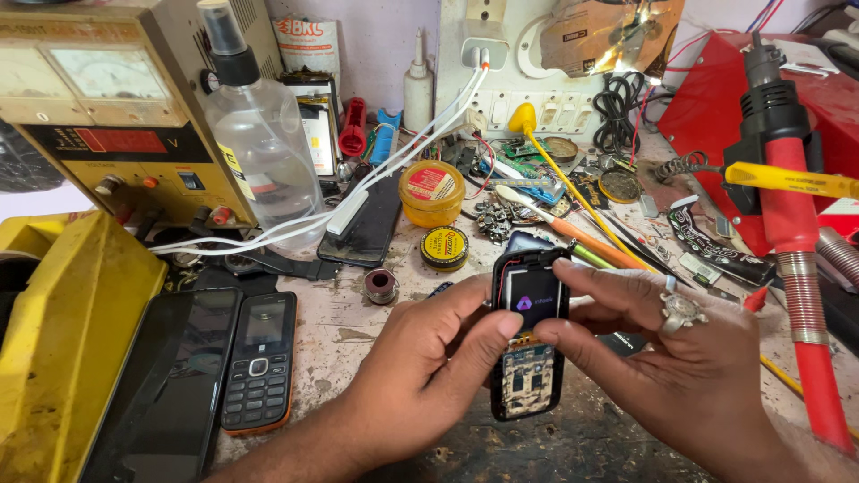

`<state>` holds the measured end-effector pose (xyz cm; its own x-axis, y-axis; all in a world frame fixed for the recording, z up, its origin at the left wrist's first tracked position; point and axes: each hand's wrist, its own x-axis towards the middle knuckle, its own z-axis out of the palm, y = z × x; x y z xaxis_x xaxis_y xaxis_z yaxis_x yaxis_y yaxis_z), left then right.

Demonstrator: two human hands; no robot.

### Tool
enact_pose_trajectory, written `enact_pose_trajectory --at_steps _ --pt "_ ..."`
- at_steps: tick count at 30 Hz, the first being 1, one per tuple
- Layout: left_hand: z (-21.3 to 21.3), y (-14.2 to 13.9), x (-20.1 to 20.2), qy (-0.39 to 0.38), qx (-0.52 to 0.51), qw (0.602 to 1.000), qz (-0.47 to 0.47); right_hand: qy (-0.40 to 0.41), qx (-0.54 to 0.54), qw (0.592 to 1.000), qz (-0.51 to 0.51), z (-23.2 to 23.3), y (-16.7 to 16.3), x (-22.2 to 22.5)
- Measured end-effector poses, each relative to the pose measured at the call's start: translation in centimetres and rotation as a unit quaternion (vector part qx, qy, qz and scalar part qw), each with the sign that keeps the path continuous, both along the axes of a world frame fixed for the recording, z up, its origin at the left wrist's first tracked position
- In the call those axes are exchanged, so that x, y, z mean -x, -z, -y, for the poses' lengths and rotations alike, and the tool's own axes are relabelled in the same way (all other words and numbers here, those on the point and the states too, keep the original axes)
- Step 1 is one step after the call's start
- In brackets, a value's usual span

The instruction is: The person disassembles a black feature phone, removes the front keypad assembly, and tests the screen by powering the device on. The screen displays the boot logo and home screen. The person then reassembles the phone by reattaching the keypad and back cover.

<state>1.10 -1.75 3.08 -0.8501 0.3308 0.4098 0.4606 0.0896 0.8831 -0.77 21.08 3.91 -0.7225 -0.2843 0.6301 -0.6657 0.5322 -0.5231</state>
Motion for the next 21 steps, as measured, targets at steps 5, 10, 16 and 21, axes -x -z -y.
enact_pose_trajectory --at_steps 5,10,16,21 --pt "0.1 0.6 0.4 0.025 -0.021 0.999 0.024 -0.036 0.025 0.998 0.037 -0.4 -0.1 0.3" --pt "0.1 1.1 0.8 0.073 -0.084 0.990 0.088 -0.045 0.070 0.988 0.126 -1.0 0.6 0.4" --pt "0.2 1.4 1.3 0.113 -0.102 0.983 0.106 -0.017 0.072 0.984 0.164 -1.3 0.6 1.0" --pt "0.1 1.5 1.4 0.124 -0.115 0.978 0.119 -0.024 0.113 0.977 0.180 -0.7 0.2 1.0"
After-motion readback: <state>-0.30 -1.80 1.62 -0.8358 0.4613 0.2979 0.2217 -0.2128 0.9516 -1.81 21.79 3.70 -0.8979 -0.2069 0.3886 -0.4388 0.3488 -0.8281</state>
